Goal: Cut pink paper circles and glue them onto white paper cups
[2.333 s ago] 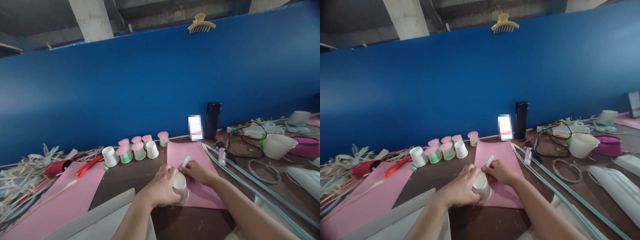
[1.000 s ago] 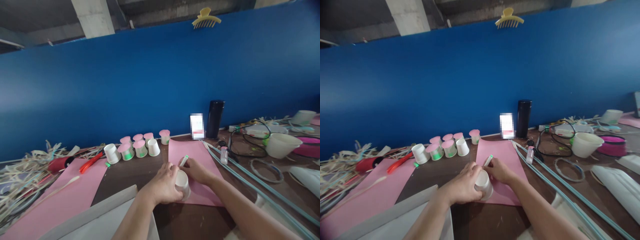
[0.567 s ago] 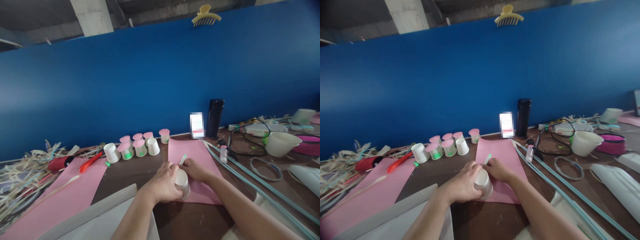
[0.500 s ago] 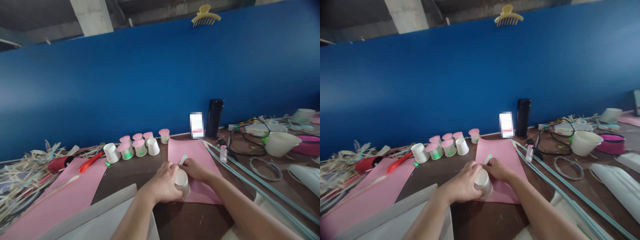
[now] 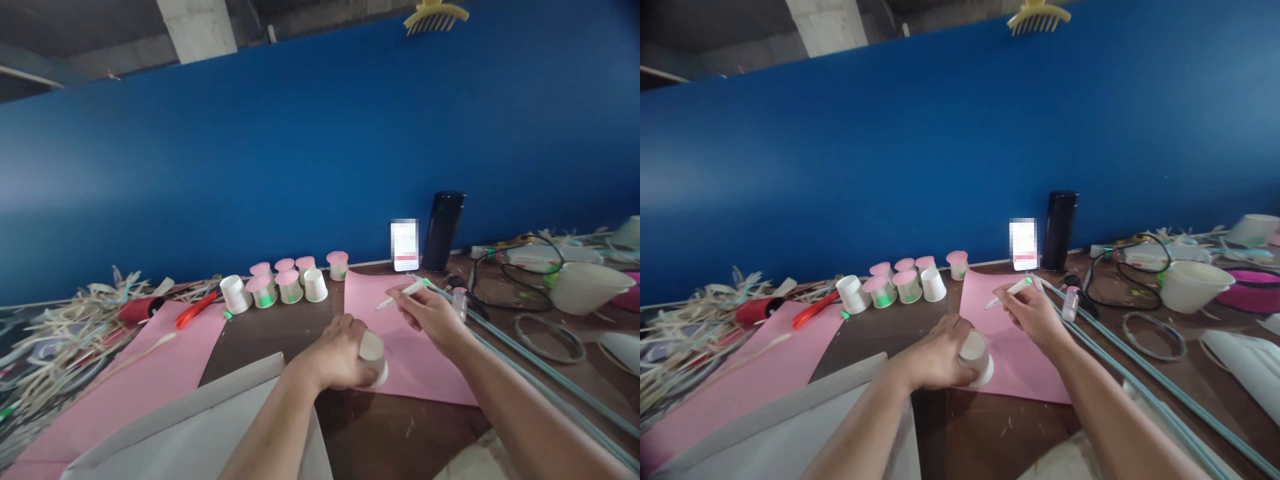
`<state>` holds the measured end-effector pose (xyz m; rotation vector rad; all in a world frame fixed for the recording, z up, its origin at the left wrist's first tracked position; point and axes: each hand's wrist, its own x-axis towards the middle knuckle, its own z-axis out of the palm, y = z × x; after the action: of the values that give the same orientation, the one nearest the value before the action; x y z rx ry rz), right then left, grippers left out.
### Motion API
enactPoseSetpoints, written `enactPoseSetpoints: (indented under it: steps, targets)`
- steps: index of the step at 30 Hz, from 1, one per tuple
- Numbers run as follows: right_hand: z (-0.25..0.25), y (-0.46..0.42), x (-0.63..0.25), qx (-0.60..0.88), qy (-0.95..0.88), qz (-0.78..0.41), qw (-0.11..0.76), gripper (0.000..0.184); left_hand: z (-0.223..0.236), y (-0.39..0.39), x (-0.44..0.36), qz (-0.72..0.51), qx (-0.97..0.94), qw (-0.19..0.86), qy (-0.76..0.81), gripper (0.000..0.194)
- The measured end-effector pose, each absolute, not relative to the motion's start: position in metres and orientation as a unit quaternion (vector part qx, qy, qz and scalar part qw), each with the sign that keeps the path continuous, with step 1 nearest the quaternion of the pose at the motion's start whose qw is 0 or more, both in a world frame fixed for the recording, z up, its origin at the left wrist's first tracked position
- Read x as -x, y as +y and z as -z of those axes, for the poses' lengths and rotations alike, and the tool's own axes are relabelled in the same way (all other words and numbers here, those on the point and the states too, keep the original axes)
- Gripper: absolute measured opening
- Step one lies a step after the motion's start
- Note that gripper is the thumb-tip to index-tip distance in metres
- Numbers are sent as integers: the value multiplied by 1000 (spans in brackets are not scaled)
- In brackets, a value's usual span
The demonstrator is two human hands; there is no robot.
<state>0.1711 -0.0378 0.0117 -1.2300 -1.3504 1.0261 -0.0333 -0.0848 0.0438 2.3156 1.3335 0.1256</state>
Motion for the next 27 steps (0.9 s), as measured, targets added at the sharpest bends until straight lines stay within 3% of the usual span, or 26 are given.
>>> enactPoseSetpoints:
  steps: [8,27]
  targets:
    - [-16,-44,-175,475,-537,-424,554,38,-41,-83,36,-47,-847,226,479,53]
    - [-7,-40,-176,502,-545,-421,523,41,-40,-84,36,-68,-854,210,472,40]
